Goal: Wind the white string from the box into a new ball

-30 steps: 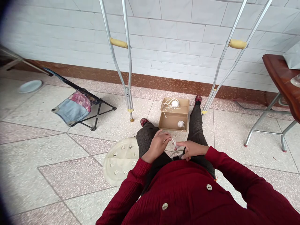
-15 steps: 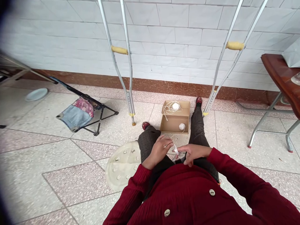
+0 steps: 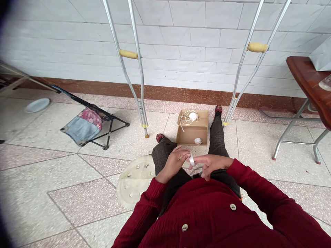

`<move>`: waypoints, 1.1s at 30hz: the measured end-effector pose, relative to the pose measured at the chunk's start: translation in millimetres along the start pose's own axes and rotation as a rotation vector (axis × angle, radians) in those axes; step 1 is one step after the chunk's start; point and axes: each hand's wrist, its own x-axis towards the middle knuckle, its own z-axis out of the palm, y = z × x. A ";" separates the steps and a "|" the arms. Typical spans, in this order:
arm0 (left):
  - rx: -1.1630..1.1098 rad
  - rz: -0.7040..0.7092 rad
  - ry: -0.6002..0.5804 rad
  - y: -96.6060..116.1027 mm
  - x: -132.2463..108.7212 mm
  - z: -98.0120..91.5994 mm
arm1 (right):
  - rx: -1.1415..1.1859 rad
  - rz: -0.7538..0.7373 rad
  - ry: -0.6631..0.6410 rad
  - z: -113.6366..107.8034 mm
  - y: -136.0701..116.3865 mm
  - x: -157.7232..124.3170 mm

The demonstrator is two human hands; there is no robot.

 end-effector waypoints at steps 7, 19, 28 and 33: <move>0.000 -0.014 -0.103 5.3 6.1 9.3 | -0.076 -0.120 0.339 -34.5 -9.5 13.6; -0.105 -0.051 -0.088 7.8 1.6 11.6 | 0.066 -0.250 0.200 -26.7 -27.6 5.1; -0.079 -0.018 -0.010 7.9 -5.4 -8.1 | 0.013 0.031 -0.158 -6.3 -11.5 -6.8; -0.095 -0.053 -0.103 12.4 -3.0 9.9 | 0.076 -0.187 0.143 -23.0 -29.1 0.3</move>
